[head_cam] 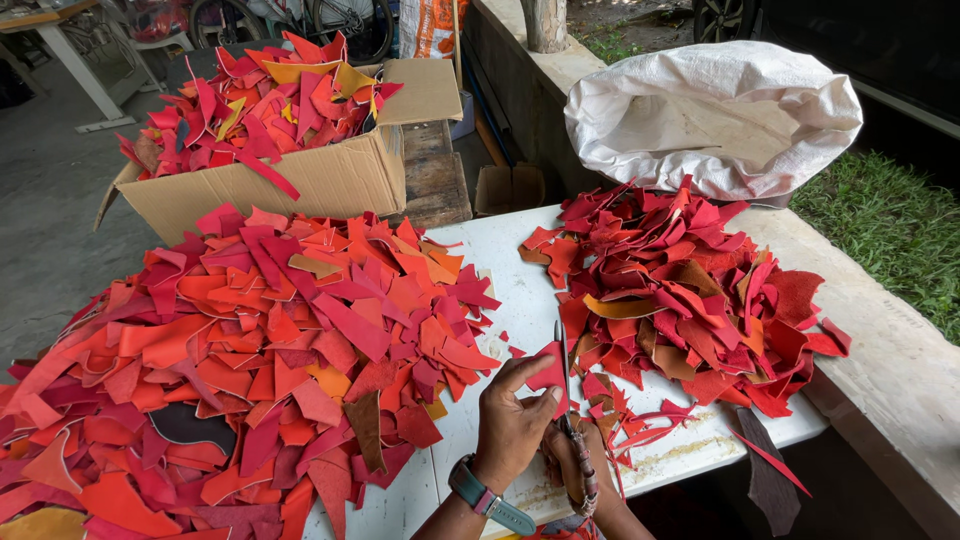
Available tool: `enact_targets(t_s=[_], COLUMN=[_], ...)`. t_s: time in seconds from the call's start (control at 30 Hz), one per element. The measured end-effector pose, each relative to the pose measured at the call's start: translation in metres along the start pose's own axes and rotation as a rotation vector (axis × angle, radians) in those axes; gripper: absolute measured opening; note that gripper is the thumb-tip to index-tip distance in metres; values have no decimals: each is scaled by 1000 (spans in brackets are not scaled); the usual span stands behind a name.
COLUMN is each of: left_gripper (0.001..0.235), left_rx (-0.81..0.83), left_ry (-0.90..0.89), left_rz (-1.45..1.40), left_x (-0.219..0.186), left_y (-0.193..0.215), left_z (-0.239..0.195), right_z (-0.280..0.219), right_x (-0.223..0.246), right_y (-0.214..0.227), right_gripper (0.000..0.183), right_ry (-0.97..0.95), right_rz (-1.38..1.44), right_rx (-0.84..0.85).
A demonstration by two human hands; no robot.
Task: The person uses scissors to cut red and orange fabric pieces into smaller strips on a white table. The cut pieces are placed into a pile on the right side of the table while the uncut fabric remains in a large pile on the left.
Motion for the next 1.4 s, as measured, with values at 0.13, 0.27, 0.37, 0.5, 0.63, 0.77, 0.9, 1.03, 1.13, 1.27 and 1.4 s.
enact_targets(t_s=[0.13,0.27,0.37,0.5,0.63,0.77,0.9,1.03,1.13,1.27,1.4], left_gripper=[38,38,55,85,61,54,24,21,47,86,80], left_rx=[-15,-110,-325,-588,-303,166,317,-3,-66,59,178], left_ry=[64,-113,-116,-60,-92,-38,-133,-22,166,386,321], left_rz=[-8,26,-9,98,571,1010,860,723,929,1040,1191], left_x=[24,-1,-38,-56,9,110,120,109,119,138,160], left_y=[1,39,132,221,142,8,-53,-41,-37,-42,-53], left_z=[-2,15,54,84,43,-26,1,112,162,201,221], right_z=[4,12,20,26,25,23,24,30,30,28,32], right_x=[-17,-13,-6,12,16,-2,-15,-22,-27,-39,-53], right_y=[0,10,46,104,143,148,155,156,151,157,167], right_gripper=[32,25,31,22,32,35,39,43,42,38,30], right_ry=[70,183,202,250,238,252,243,256,283,205,99], right_rz=[-23,80,201,176,99,126,204,190,213,173,122], right_rx=[0,43,0,-143,-248,-254,-264,-249,-226,-310,-371])
Point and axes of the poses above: each hand's wrist, its own z-axis towards the middle knuckle, its own y-axis out of the back of the hand, x = y × z, the point moved 8 cm from there along z, towards the middle knuckle, and after that the axes turned 10 degrees about y, right-handed, at the moved point
